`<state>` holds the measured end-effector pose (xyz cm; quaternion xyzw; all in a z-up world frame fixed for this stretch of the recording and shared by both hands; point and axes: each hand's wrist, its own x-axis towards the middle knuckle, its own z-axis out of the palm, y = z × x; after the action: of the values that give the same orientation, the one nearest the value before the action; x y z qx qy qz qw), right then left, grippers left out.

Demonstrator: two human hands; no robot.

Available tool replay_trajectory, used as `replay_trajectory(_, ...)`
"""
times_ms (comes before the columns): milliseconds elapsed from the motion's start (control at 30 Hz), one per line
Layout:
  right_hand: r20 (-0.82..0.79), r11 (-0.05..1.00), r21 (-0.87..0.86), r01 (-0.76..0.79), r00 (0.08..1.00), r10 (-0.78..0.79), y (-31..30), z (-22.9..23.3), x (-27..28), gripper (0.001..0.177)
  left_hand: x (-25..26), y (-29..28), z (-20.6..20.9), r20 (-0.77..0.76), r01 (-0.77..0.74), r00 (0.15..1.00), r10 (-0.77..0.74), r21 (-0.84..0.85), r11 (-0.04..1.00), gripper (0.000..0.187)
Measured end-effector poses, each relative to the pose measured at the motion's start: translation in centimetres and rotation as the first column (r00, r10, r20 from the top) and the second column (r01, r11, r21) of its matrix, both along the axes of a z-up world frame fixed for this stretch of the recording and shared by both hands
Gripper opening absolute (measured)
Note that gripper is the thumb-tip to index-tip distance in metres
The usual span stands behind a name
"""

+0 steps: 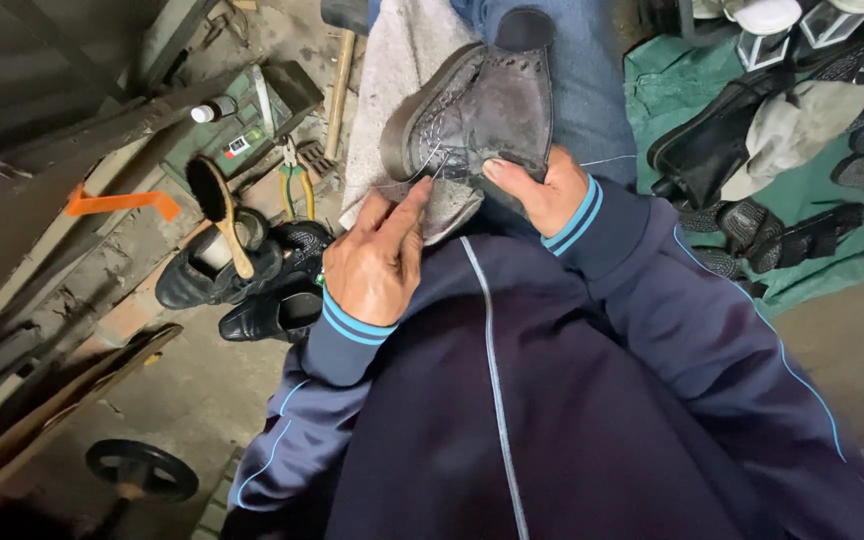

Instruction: Hand-stitching the sole of a boot using a needle and thread in a shoe repair setting.

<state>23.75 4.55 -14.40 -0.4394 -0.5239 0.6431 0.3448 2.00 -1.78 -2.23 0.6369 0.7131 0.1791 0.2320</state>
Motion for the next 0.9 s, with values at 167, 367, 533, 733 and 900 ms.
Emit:
replay_trajectory(167,0.046,0.995,0.090,0.039,0.998,-0.043,-0.8,-0.3,-0.6,0.025,0.0,0.0,0.2,-0.026,0.006,1.000,-0.006,-0.004,1.000,0.030)
replay_trajectory(367,0.130,0.999,-0.035,-0.031,0.991,0.035,0.6,2.6,-0.5,0.021,0.3,0.0,0.8,-0.070,0.016,0.997,-0.018,-0.027,0.999,0.031)
replay_trajectory(533,0.131,0.998,0.036,0.049,0.990,-0.053,-0.5,0.4,-0.5,0.027,0.4,0.3,1.3,-0.079,0.020,0.997,-0.024,-0.051,0.999,0.033)
replay_trajectory(733,0.121,1.000,0.027,0.012,0.993,-0.015,-0.1,0.8,-0.7,0.024,0.5,0.4,1.2,-0.109,0.029,0.993,-0.034,-0.052,0.998,0.033)
replay_trajectory(900,0.092,1.000,-0.028,0.008,0.996,-0.006,0.4,1.6,-1.1,0.024,0.6,0.4,1.0,-0.160,0.040,0.985,-0.060,-0.128,0.991,0.037)
